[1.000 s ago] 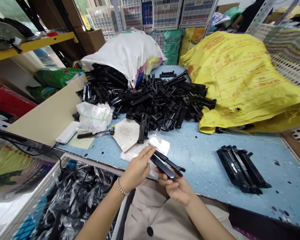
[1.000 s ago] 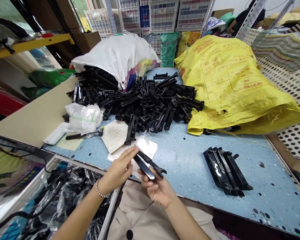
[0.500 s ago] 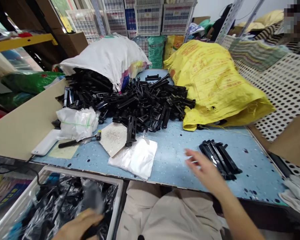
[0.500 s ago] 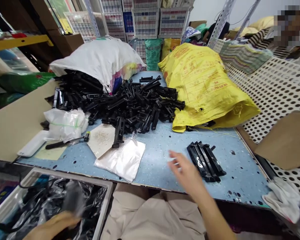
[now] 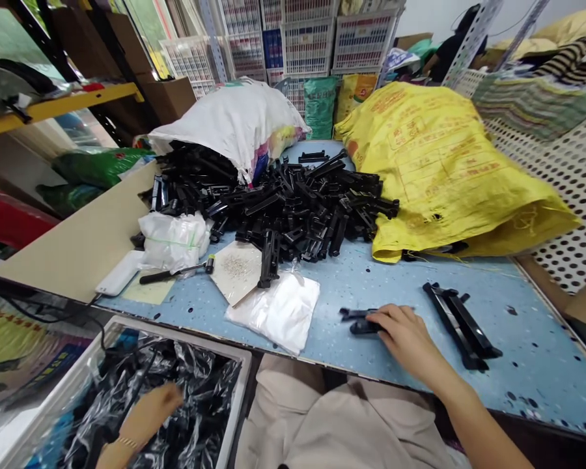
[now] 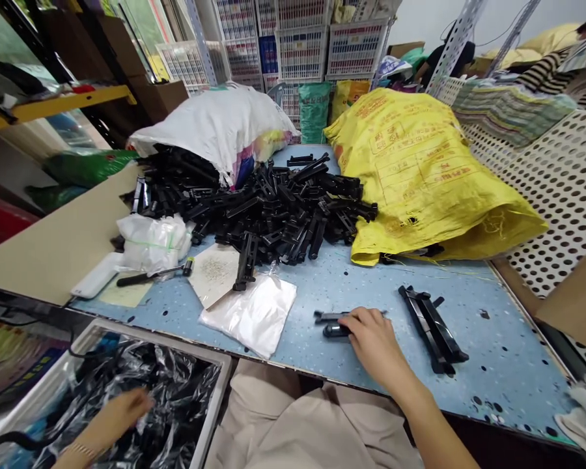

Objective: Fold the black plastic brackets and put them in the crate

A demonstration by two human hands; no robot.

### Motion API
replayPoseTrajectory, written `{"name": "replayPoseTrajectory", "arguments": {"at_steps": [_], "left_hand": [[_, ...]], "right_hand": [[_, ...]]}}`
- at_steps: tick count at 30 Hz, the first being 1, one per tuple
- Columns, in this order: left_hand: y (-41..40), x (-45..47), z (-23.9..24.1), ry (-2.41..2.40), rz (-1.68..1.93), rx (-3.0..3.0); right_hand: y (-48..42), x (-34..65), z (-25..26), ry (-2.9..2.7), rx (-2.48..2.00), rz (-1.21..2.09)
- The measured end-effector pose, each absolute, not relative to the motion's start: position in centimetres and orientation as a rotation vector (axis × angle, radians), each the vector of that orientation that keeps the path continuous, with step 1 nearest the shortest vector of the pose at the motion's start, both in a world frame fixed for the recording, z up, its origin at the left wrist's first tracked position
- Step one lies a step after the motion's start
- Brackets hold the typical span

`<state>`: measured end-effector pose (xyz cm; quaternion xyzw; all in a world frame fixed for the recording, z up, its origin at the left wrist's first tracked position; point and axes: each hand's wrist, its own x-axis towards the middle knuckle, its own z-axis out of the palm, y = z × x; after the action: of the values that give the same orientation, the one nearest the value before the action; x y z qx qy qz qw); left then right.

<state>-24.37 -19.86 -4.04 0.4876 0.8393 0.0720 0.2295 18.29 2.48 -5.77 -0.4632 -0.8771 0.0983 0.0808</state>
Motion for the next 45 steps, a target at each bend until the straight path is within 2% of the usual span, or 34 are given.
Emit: {"name": "replayPoseTrajectory", "arguments": {"at_steps": [6,10,13,16,19,22,26,39,42,45], "left_hand": [[-7.0,-13.0,-5.2,2.024,0.628,1.897],[-2.6,-9.3,-5.9,2.045,0.628,1.771],[-1.6,-11.1,-6.5,2.001,0.652,1.674],[-1.4,-13.3,-6.5,1.919,0.684,1.600],[-1.4,-14.1,-6.3,1.835,0.710,1.555],[-1.7,-13.5,-6.3,1.855,0.748,1.503],[-2.9,-12.0,-6.3,1.952,0.798,1.533],[-2.0,-13.3,-6.4,1.745,0.945,1.333],[-2.9,-13.5,-5.0,1.744,0.991,1.361],[-4.3,-14.1,-2.5,1.930,0.946,1.701]], "right_hand": [[1.0,18.1,-6.7,-2.444,-1.307,0.377],[-0.6,20.0,-8.4,-2.185,-1.580,0.439],[-1.5,21.2,-8.7,-2.038,-1.739,0.744],[-1.3,20.2,-7.5,-1.688,-1.698,1.191],[-0.4,16.1,-5.8,-1.180,-1.360,1.696],[0.5,10.6,-4.6,-0.742,-0.920,1.969],[1.7,5.6,-4.5,-0.518,-0.687,2.013],[1.8,4.1,-6.4,-0.309,-0.647,2.061],[2.0,3.0,-7.5,-0.323,-0.738,2.010],[2.2,2.6,-8.3,-0.345,-0.781,1.976]]}}
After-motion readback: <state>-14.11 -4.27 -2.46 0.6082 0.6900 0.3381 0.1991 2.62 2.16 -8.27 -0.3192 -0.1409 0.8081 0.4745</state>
